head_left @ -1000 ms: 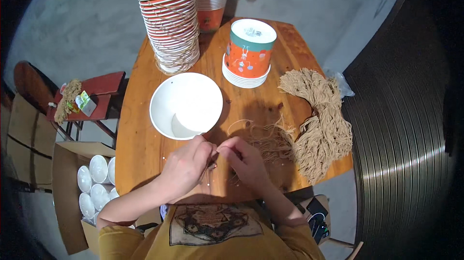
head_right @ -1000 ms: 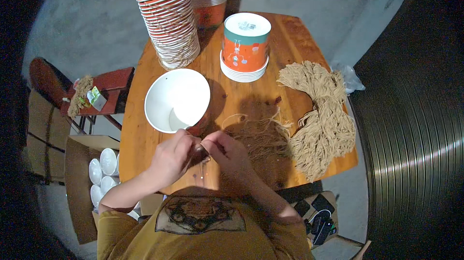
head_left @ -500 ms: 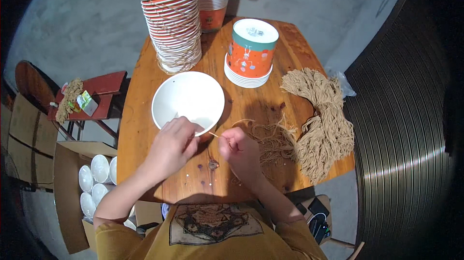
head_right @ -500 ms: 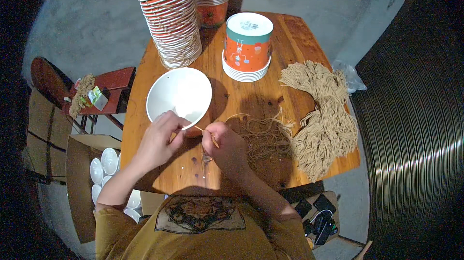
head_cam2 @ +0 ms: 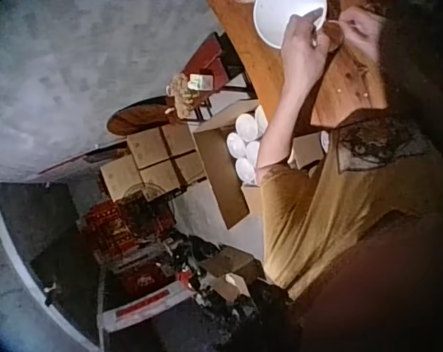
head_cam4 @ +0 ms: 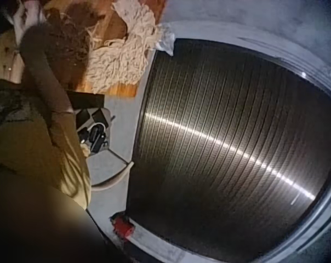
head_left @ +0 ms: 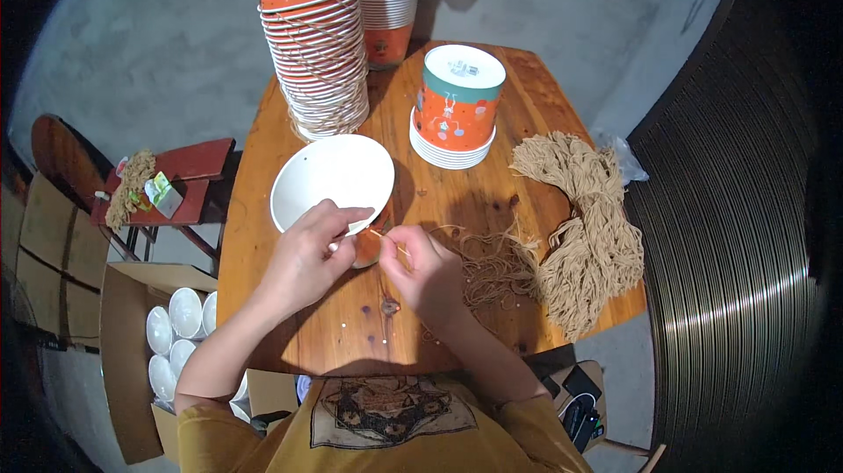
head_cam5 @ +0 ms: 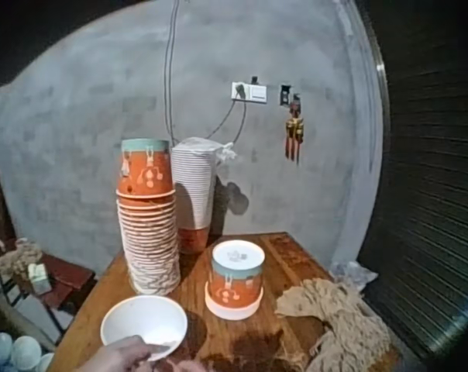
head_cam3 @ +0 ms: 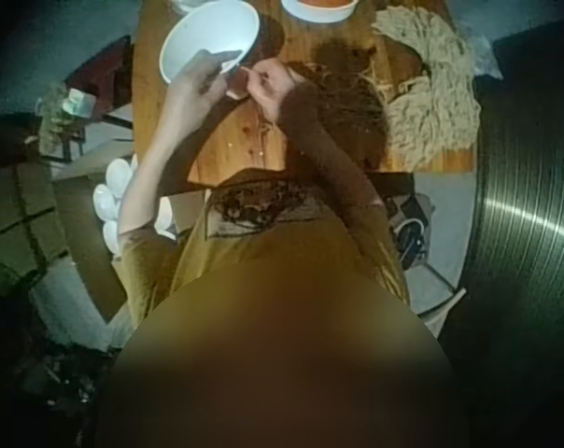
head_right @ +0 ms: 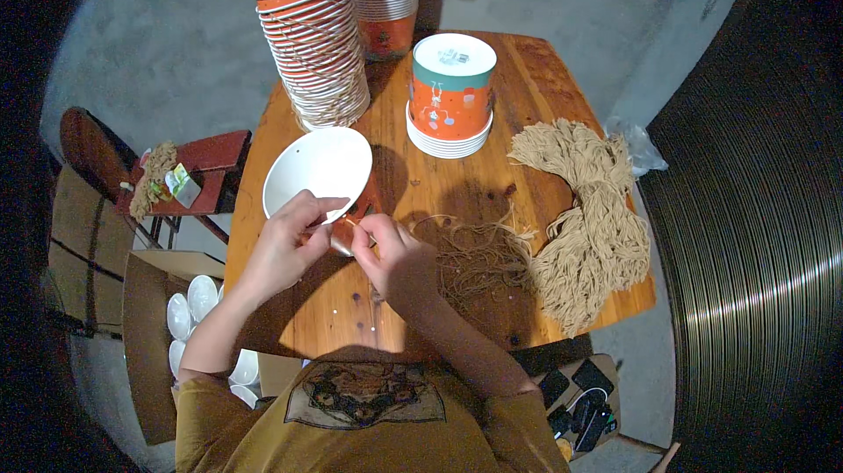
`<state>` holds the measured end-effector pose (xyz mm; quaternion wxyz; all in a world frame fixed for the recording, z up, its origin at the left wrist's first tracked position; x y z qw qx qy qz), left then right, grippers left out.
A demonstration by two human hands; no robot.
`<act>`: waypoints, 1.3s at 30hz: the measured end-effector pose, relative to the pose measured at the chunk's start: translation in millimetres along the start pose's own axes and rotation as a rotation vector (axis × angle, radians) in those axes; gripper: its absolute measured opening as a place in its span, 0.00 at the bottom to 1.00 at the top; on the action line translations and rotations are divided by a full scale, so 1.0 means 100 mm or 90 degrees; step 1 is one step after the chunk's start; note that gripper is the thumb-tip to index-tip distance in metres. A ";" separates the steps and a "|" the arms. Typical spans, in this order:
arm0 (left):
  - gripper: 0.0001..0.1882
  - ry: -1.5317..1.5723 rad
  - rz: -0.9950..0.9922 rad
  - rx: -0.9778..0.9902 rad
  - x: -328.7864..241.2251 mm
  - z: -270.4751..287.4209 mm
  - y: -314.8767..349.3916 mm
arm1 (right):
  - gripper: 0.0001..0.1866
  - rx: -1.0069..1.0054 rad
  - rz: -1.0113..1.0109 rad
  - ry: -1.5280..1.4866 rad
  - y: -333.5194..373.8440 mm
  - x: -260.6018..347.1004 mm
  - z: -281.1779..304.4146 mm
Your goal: The recorder is separating and tying individual fiber strands into bundles at a workspace.
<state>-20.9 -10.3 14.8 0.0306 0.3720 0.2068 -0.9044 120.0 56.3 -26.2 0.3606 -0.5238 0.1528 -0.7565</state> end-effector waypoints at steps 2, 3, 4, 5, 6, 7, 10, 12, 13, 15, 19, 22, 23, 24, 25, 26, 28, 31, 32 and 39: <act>0.19 -0.009 0.008 0.013 -0.01 0.00 -0.01 | 0.06 -0.018 0.025 -0.006 -0.02 0.02 0.00; 0.19 -0.010 0.008 0.013 -0.01 0.00 -0.01 | 0.06 -0.018 0.026 -0.006 -0.02 0.02 -0.01; 0.19 -0.007 0.010 0.015 -0.01 0.00 -0.01 | 0.06 -0.023 0.030 -0.004 -0.02 0.02 -0.01; 0.19 -0.004 0.012 0.018 -0.01 -0.01 -0.01 | 0.06 -0.028 0.034 -0.001 -0.02 0.01 -0.01; 0.19 -0.004 0.012 0.018 -0.01 -0.01 -0.01 | 0.06 -0.028 0.034 -0.001 -0.02 0.01 -0.02; 0.19 -0.004 0.011 0.017 -0.01 -0.01 -0.01 | 0.06 -0.034 0.041 0.007 -0.03 0.01 -0.02; 0.19 -0.005 0.010 0.015 0.00 -0.02 0.00 | 0.06 -0.044 0.050 0.020 -0.03 0.02 -0.02; 0.19 -0.006 0.010 0.015 0.00 -0.02 -0.01 | 0.06 -0.049 0.053 0.025 -0.04 0.03 -0.03; 0.19 -0.009 0.011 0.017 -0.01 -0.02 -0.01 | 0.06 -0.047 0.060 0.030 -0.04 0.03 -0.03; 0.19 -0.012 0.012 0.018 -0.01 -0.01 -0.01 | 0.06 -0.044 0.066 0.034 -0.04 0.04 -0.04; 0.19 -0.019 0.015 0.025 -0.03 -0.02 -0.02 | 0.06 -0.041 0.065 0.045 -0.03 0.03 -0.05; 0.20 -0.021 0.012 0.026 -0.03 -0.03 -0.02 | 0.06 -0.035 0.066 0.044 -0.01 0.04 -0.04; 0.20 -0.022 0.010 0.022 -0.03 -0.03 -0.03 | 0.06 -0.032 0.069 0.039 -0.01 0.05 -0.04; 0.20 -0.022 0.010 0.023 -0.04 -0.02 -0.03 | 0.06 -0.032 0.069 0.039 -0.01 0.06 -0.03; 0.19 -0.026 0.019 0.025 -0.04 -0.02 -0.03 | 0.06 -0.031 0.071 0.042 -0.01 0.07 -0.03; 0.18 -0.030 0.029 0.028 -0.03 -0.03 -0.03 | 0.06 -0.031 0.074 0.044 -0.01 0.07 -0.02; 0.19 -0.026 0.019 0.027 -0.03 -0.04 -0.03 | 0.06 -0.039 0.077 0.055 -0.01 0.06 -0.02; 0.20 -0.028 0.003 0.025 -0.04 -0.05 -0.03 | 0.06 -0.051 0.084 0.068 -0.01 0.05 -0.03; 0.20 -0.035 -0.002 0.024 -0.05 -0.05 -0.03 | 0.06 -0.056 0.088 0.070 -0.01 0.05 -0.03; 0.20 -0.036 0.000 0.034 -0.06 -0.06 -0.02 | 0.06 -0.052 0.091 0.067 -0.02 0.07 -0.02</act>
Point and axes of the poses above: each hand's wrist, its own y-axis away from the middle knuckle, its own z-axis out of the back of the hand, x = y × z, the point moved 5 cm from there along -y, towards the middle knuckle, and after that the axes turned 4 degrees about -x, right-handed, at the moved point
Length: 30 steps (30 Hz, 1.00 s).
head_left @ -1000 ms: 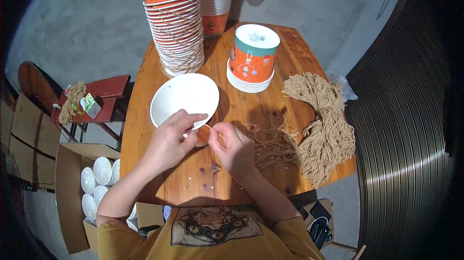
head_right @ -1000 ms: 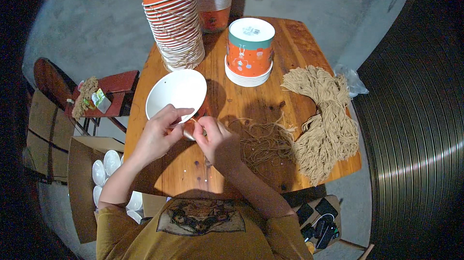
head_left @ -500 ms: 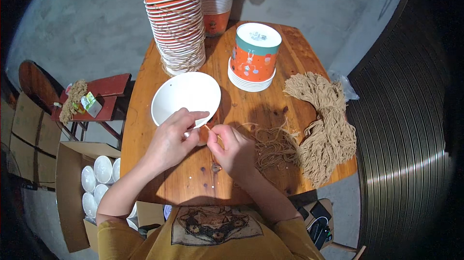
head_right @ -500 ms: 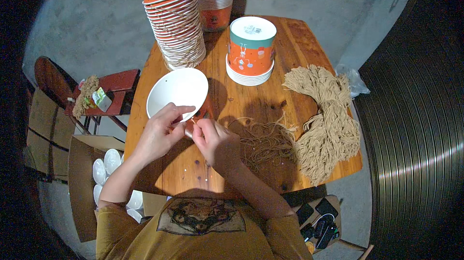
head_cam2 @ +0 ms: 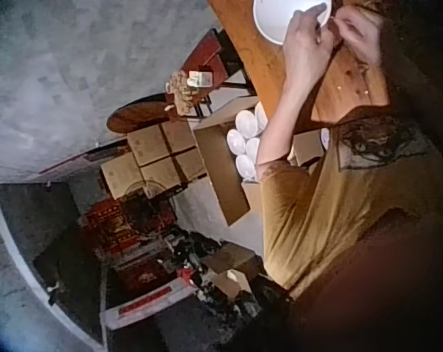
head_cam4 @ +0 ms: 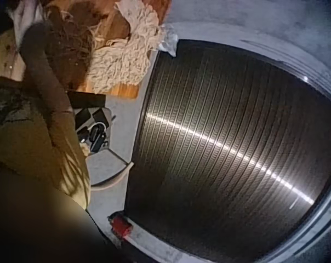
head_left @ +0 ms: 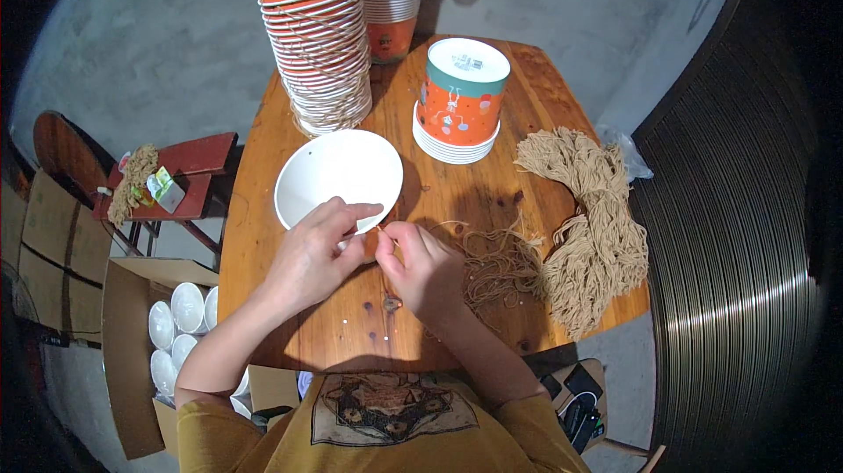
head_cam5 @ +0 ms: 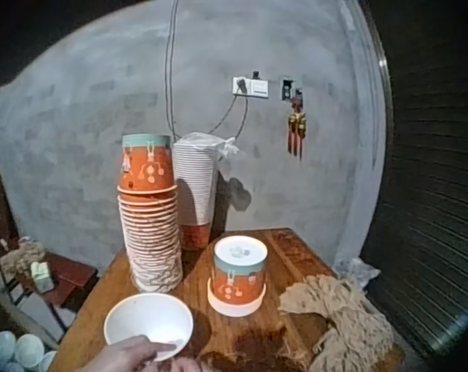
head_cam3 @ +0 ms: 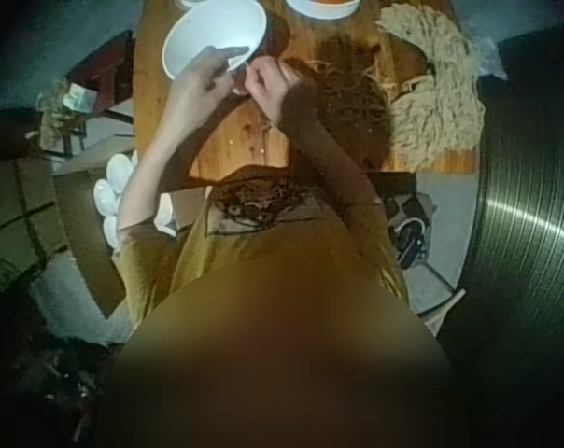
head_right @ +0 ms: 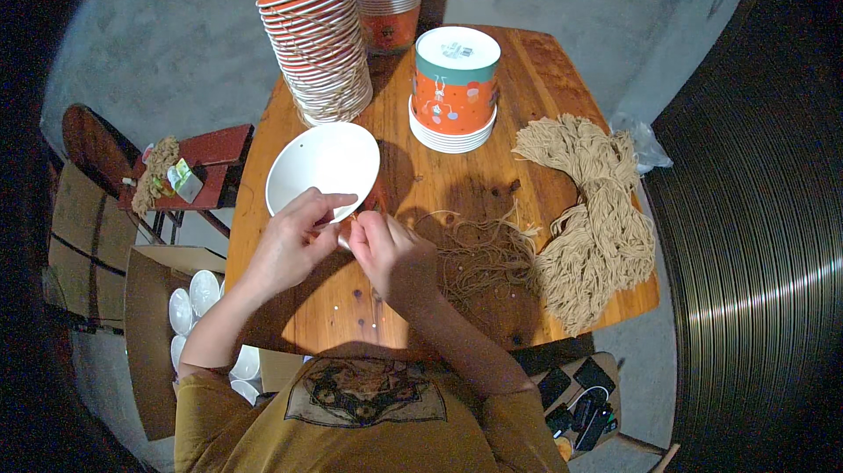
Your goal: The recorder is separating and tying individual fiber strands into bundles at a workspace.
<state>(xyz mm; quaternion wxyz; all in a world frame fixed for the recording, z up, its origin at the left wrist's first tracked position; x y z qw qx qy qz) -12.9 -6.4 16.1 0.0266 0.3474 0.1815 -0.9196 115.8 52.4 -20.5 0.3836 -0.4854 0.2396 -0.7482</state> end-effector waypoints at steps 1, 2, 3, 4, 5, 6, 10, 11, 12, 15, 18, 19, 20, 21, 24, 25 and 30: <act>0.20 -0.004 -0.005 0.005 0.02 -0.02 0.01 | 0.06 0.000 -0.002 -0.004 0.00 -0.01 -0.01; 0.20 -0.007 -0.010 0.010 0.02 -0.03 0.01 | 0.06 0.001 -0.004 -0.008 0.01 -0.02 -0.01; 0.20 -0.008 -0.010 0.010 0.01 -0.02 0.01 | 0.06 0.001 -0.004 -0.008 0.02 -0.04 -0.02; 0.19 -0.007 0.009 0.044 0.00 -0.03 0.00 | 0.06 0.006 -0.009 -0.015 0.04 -0.06 -0.03; 0.19 -0.007 0.028 0.079 0.00 -0.04 -0.01 | 0.06 0.012 -0.014 -0.021 0.05 -0.07 -0.04; 0.19 -0.007 0.027 0.079 0.04 -0.05 -0.03 | 0.06 0.012 -0.014 -0.021 0.06 -0.08 -0.04; 0.14 0.051 0.028 0.181 0.27 -0.11 -0.17 | 0.08 0.012 -0.025 -0.010 0.12 -0.12 -0.07; 0.14 0.065 0.030 0.251 0.27 -0.13 -0.22 | 0.08 0.010 -0.034 -0.011 0.13 -0.15 -0.08; 0.13 0.063 0.085 0.297 0.27 -0.13 -0.25 | 0.08 0.010 -0.033 -0.011 0.14 -0.16 -0.09; 0.09 0.060 0.082 0.348 0.33 -0.19 -0.32 | 0.08 -0.001 -0.046 -0.021 0.15 -0.17 -0.09; 0.08 0.025 0.111 0.344 0.32 -0.22 -0.34 | 0.08 0.009 -0.052 -0.023 0.16 -0.20 -0.08; 0.08 0.025 0.110 0.345 0.33 -0.23 -0.34 | 0.07 0.027 -0.093 -0.048 0.14 -0.21 -0.07; 0.08 0.007 0.095 0.287 0.34 -0.21 -0.35 | 0.06 0.046 -0.135 -0.074 0.13 -0.21 -0.07; 0.07 -0.011 0.080 0.230 0.35 -0.18 -0.37 | 0.06 0.046 -0.135 -0.073 0.12 -0.22 -0.03; 0.07 0.236 0.127 0.102 0.53 -0.13 -0.36 | 0.06 0.197 -0.237 -0.116 0.10 -0.35 0.05; 0.05 0.338 0.217 0.133 0.45 -0.12 -0.38 | 0.06 0.272 -0.277 -0.169 0.09 -0.39 0.08; 0.04 0.530 0.334 0.153 0.41 -0.22 -0.40 | 0.05 0.356 -0.347 -0.309 -0.12 -0.38 0.12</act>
Point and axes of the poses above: each hand's wrist, its own y-axis away from the middle knuckle, its own z-axis out of the back of the hand, x = y × z, the point moved 5 cm from there along -y, towards the middle knuckle, and after that the axes turned 4 degrees about -x, right-handed, at the moved point
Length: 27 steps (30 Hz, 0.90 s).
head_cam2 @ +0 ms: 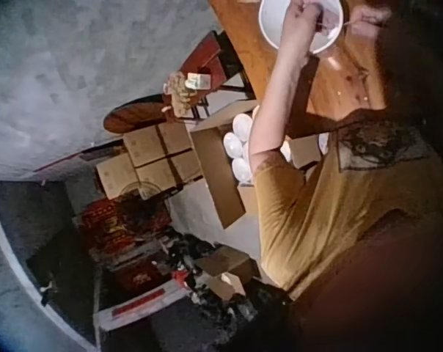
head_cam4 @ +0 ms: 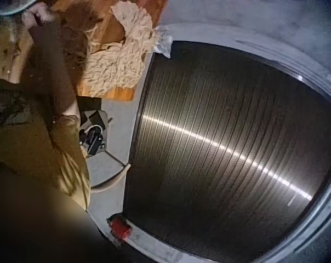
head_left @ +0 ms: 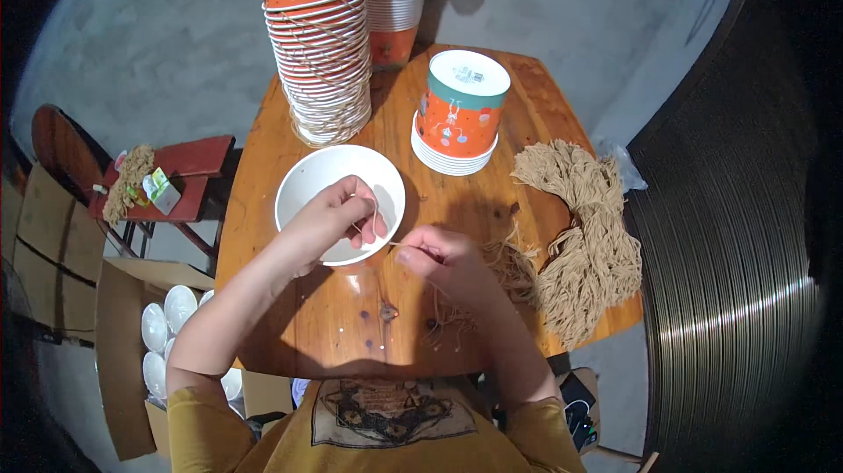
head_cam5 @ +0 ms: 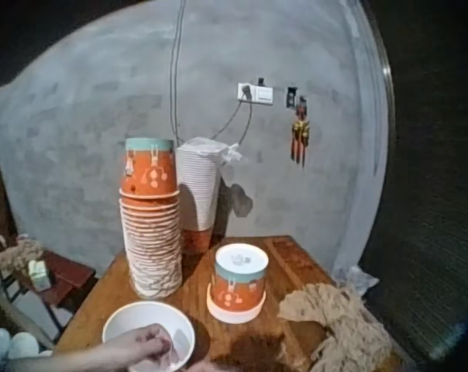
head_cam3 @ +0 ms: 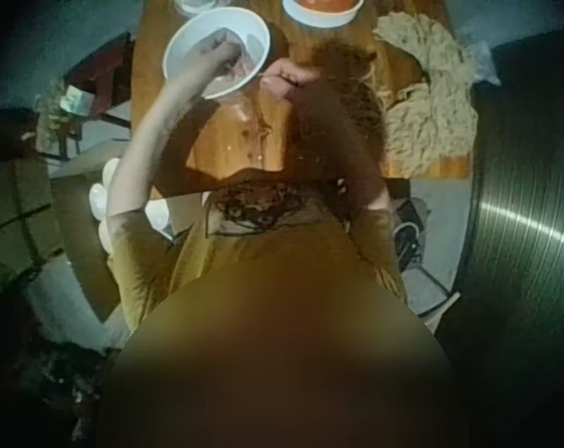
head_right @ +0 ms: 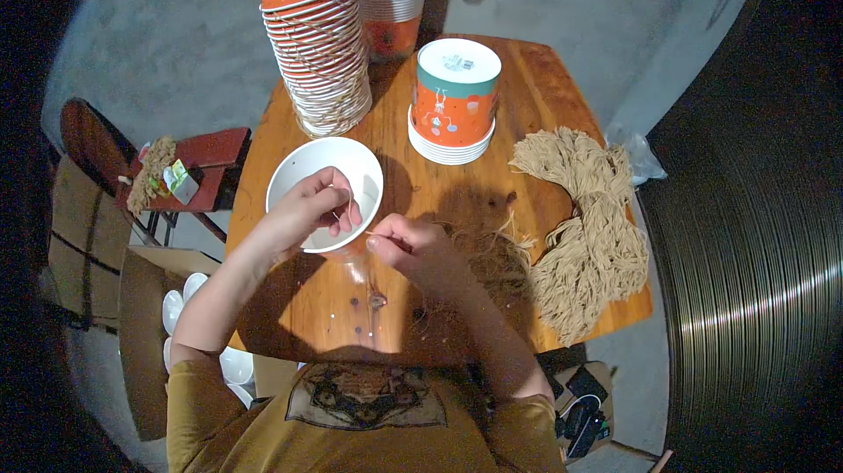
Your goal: The recorder is separating and tying individual fiber strands into bundles at a workspace.
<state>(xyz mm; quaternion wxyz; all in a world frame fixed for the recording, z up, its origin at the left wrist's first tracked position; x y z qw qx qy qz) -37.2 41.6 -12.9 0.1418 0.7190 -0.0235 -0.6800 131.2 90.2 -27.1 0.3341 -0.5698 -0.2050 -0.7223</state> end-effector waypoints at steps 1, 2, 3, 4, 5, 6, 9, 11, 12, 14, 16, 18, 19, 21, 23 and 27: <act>0.03 0.011 -0.011 0.018 0.04 -0.01 -0.03 | 0.05 -0.002 0.056 -0.038 -0.04 0.02 0.00; 0.05 -0.012 -0.014 0.027 0.07 -0.02 -0.05 | 0.05 -0.004 0.113 -0.076 -0.08 0.07 0.01; 0.05 -0.013 -0.017 0.027 0.07 -0.02 -0.04 | 0.05 -0.004 0.116 -0.074 -0.11 0.11 0.03; 0.06 -0.039 -0.011 0.034 0.05 -0.06 -0.02 | 0.04 0.011 0.135 -0.079 -0.13 0.22 0.05; 0.08 -0.066 -0.004 0.042 0.03 -0.08 -0.01 | 0.04 0.027 0.155 -0.084 -0.16 0.29 0.07; 0.08 -0.067 -0.006 0.045 0.01 -0.10 0.00 | 0.04 0.024 0.156 -0.082 -0.20 0.28 0.10; 0.10 -0.080 -0.001 0.094 0.02 -0.15 0.05 | 0.04 0.068 0.075 -0.051 -0.31 0.23 0.13; 0.09 -0.090 -0.026 0.127 0.05 -0.15 0.04 | 0.05 0.087 0.112 0.036 -0.35 0.36 0.12; 0.09 -0.090 -0.027 0.126 0.05 -0.14 0.05 | 0.05 0.089 0.113 0.036 -0.37 0.38 0.12; 0.08 -0.184 -0.080 0.141 0.04 -0.15 0.06 | 0.04 0.105 0.050 0.030 -0.40 0.36 0.10; 0.07 -0.192 -0.087 0.126 0.07 -0.14 0.05 | 0.04 0.116 0.050 0.026 -0.43 0.29 0.08; 0.06 -0.201 -0.095 0.111 0.05 -0.16 0.05 | 0.04 0.126 0.049 0.021 -0.44 0.21 0.08; 0.07 -0.219 -0.086 0.095 0.02 -0.16 0.05 | 0.05 0.131 0.072 -0.032 -0.43 0.20 0.07; 0.07 -0.236 -0.077 0.080 0.03 -0.15 0.03 | 0.05 0.137 0.094 -0.084 -0.44 0.17 0.08; 0.09 -0.234 -0.082 0.096 0.09 -0.15 -0.02 | 0.06 0.158 0.111 -0.071 -0.43 0.16 0.07; 0.10 -0.193 -0.098 0.099 0.07 -0.18 -0.02 | 0.09 0.070 0.144 0.027 -0.46 0.16 0.06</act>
Point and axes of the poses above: each hand's wrist, its own y-axis away from the middle knuckle, its own z-axis out of the back of the hand, x = y × z, the point moved 5 cm from there along -y, towards the middle knuckle, and after that the axes turned 4 degrees about -x, right-handed, at the moved point
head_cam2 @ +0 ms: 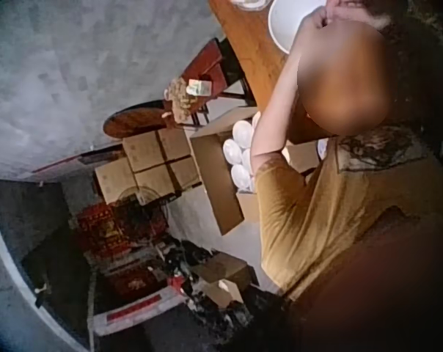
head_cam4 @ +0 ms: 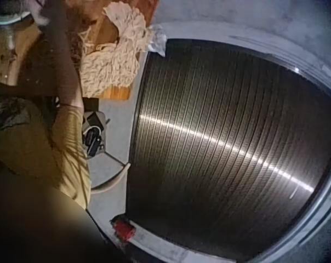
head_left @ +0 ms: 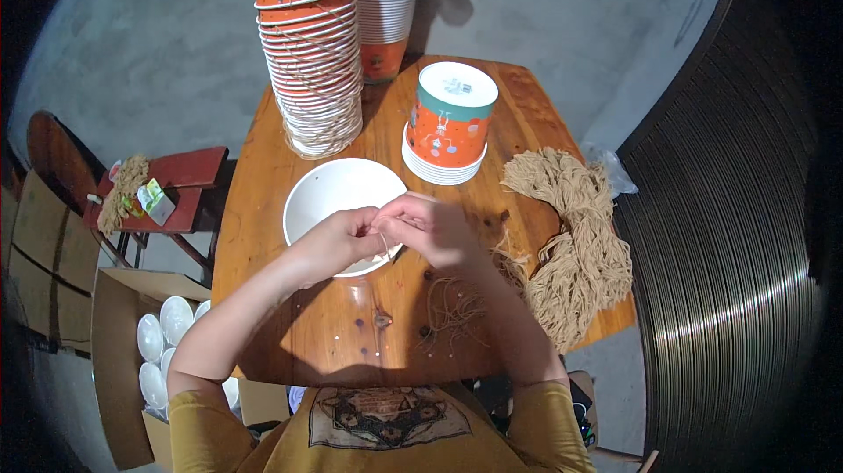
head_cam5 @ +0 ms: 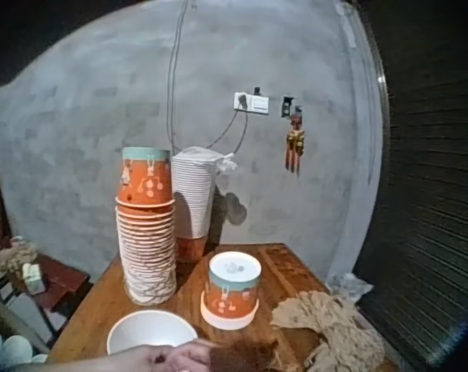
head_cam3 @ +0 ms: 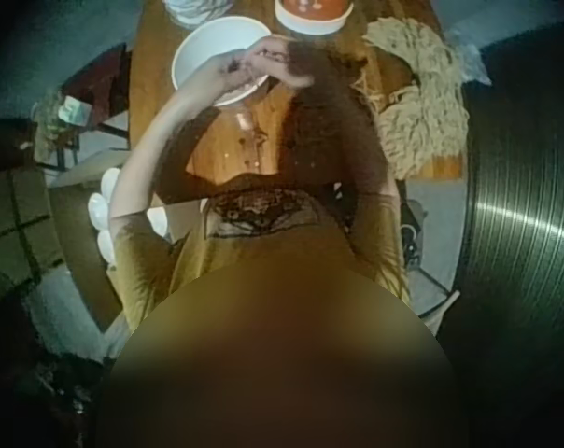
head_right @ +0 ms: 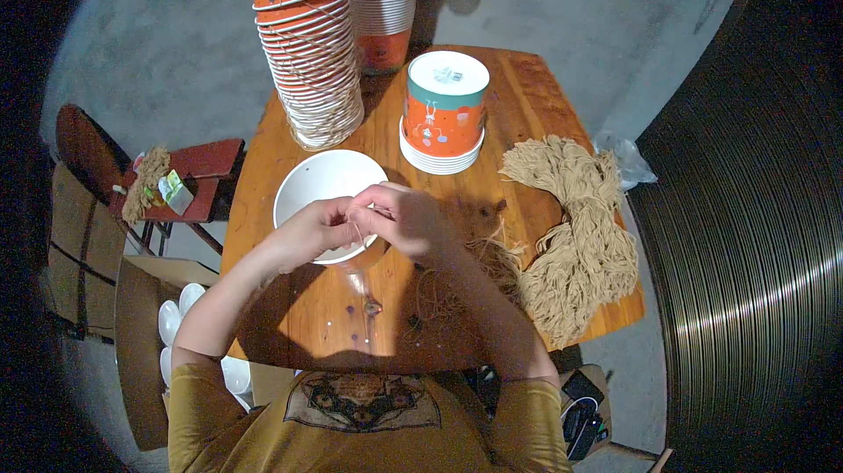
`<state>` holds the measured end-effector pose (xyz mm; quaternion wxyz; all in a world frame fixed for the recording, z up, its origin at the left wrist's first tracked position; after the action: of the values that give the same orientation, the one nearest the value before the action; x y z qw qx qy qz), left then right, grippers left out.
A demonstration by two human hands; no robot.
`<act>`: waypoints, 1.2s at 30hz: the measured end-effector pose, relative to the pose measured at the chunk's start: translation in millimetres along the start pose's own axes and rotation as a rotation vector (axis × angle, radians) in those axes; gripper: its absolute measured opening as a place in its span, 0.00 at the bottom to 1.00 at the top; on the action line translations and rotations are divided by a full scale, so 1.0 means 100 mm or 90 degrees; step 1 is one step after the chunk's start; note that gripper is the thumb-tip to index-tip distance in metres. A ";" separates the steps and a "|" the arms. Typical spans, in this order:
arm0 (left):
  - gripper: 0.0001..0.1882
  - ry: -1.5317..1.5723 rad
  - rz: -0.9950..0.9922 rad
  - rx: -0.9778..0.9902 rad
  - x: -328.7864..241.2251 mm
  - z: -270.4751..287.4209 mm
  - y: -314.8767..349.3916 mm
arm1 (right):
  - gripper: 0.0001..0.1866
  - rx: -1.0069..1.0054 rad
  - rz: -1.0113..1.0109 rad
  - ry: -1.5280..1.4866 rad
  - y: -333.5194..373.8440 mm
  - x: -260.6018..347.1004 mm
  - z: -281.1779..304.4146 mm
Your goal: The recorder is separating and tying individual fiber strands into bundles at a workspace.
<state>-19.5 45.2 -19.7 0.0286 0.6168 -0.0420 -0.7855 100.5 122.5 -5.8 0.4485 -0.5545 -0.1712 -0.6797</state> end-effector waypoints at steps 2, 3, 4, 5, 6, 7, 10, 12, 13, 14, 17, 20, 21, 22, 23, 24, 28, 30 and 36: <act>0.10 0.089 0.075 0.014 0.02 0.00 0.01 | 0.06 -0.027 -0.042 0.008 0.02 0.01 -0.01; 0.10 0.089 0.074 0.014 0.03 0.02 -0.01 | 0.06 -0.027 -0.042 0.008 0.03 -0.03 -0.03; 0.09 0.118 0.089 0.043 0.05 0.01 -0.02 | 0.06 -0.076 -0.035 0.029 0.04 -0.10 -0.01; 0.08 0.147 0.104 0.072 0.06 0.00 -0.03 | 0.07 -0.124 -0.029 0.049 0.06 -0.15 0.02; 0.08 0.146 0.104 0.073 0.04 -0.01 -0.03 | 0.07 -0.125 -0.028 0.049 0.08 -0.18 0.01; 0.07 0.161 0.120 0.063 0.02 -0.02 -0.02 | 0.06 -0.152 -0.034 0.034 0.11 -0.22 0.02; 0.07 0.175 0.127 0.049 0.02 -0.03 -0.04 | 0.05 -0.214 -0.013 -0.042 0.18 -0.35 0.06; 0.07 0.174 0.118 0.043 0.01 -0.03 -0.04 | 0.04 -0.248 0.015 -0.102 0.27 -0.36 0.06; 0.07 0.180 0.124 0.037 0.02 -0.04 -0.07 | 0.05 -0.285 -0.026 -0.090 0.33 -0.34 0.06; 0.07 0.183 0.129 0.029 0.02 -0.04 -0.05 | 0.07 -0.320 -0.063 -0.080 0.38 -0.28 0.06; 0.07 0.159 0.122 0.031 0.04 -0.02 -0.07 | 0.06 -0.280 -0.100 0.078 0.47 -0.04 0.00; 0.06 0.158 0.127 0.033 0.02 -0.04 -0.07 | 0.06 -0.290 -0.064 0.020 0.47 -0.19 -0.06; 0.06 0.158 0.126 0.035 0.01 -0.04 -0.08 | 0.06 -0.291 -0.064 0.021 0.50 -0.20 -0.07; 0.05 0.173 0.147 0.036 0.03 -0.04 -0.09 | 0.07 -0.256 -0.051 0.012 0.48 -0.15 -0.11; 0.05 0.189 0.168 0.037 0.05 -0.04 -0.09 | 0.07 -0.221 -0.039 0.002 0.47 -0.11 -0.15; 0.05 0.189 0.167 0.033 0.04 -0.03 -0.09 | 0.07 -0.218 -0.037 0.002 0.46 -0.10 -0.21; 0.05 0.236 0.178 0.071 0.00 -0.05 -0.09 | 0.06 -0.308 0.146 0.173 0.49 0.08 -0.31; 0.05 0.269 0.189 0.075 -0.01 -0.04 -0.08 | 0.05 -0.303 0.163 0.184 0.49 0.04 -0.32; 0.07 0.241 0.201 0.014 0.02 0.01 -0.05 | 0.07 -0.225 -0.188 -0.332 0.50 -0.35 -0.14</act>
<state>-21.1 49.7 -21.4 0.1514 0.7392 -0.1405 -0.6410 131.5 100.4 -54.8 0.1836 -0.7479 -0.2382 -0.5918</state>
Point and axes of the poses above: each hand's wrist, its own y-axis away from the middle knuckle, its own z-axis out of the back of the hand, x = y × z, the point moved 5 cm from there along -y, towards the middle knuckle, and after that the axes turned 4 degrees about -x, right-handed, at the moved point
